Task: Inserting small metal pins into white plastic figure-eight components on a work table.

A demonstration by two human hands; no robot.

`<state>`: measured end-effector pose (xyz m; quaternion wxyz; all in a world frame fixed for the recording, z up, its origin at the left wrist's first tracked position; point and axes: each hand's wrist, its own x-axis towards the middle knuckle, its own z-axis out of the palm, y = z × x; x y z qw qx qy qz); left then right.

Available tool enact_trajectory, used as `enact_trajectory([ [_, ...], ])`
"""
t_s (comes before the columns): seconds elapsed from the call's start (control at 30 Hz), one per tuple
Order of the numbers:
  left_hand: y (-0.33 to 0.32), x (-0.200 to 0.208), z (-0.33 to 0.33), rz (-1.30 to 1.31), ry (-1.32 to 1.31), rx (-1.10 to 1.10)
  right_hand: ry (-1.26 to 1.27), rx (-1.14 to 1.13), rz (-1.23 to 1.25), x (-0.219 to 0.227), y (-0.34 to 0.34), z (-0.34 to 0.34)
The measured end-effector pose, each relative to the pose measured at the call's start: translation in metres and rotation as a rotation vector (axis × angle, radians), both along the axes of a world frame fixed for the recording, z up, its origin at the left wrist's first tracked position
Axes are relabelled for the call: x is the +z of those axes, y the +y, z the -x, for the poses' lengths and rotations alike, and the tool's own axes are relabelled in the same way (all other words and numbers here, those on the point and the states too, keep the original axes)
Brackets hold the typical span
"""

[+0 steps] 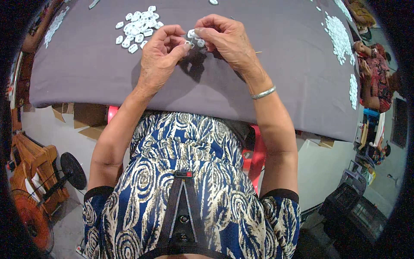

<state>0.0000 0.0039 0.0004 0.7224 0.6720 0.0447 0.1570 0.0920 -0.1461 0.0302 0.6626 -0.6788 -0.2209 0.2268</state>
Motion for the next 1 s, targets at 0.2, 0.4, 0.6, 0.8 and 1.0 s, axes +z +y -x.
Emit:
enact_trajectory([
  [0.2, -0.0003, 0.0016, -0.0015, -0.009, -0.008, -0.005, -0.032, 0.022, -0.007, 0.0038, 0.0001, 0.0006],
  [0.4, 0.0006, 0.0012, -0.0055, -0.031, -0.005, 0.001, -0.028, 0.014, 0.016, 0.0037, 0.0, -0.0031],
  [0.6, 0.0012, -0.0018, 0.0004, -0.011, -0.001, 0.01, -0.021, 0.019, 0.021, 0.0006, 0.0007, 0.0004],
  [0.8, 0.0008, -0.0006, 0.0021, -0.04, -0.006, 0.017, -0.022, 0.015, 0.018, 0.0008, 0.001, 0.0026],
  [1.0, -0.0007, 0.0018, -0.0034, -0.023, -0.026, 0.009, -0.039, 0.001, -0.009, 0.0013, -0.0005, -0.004],
])
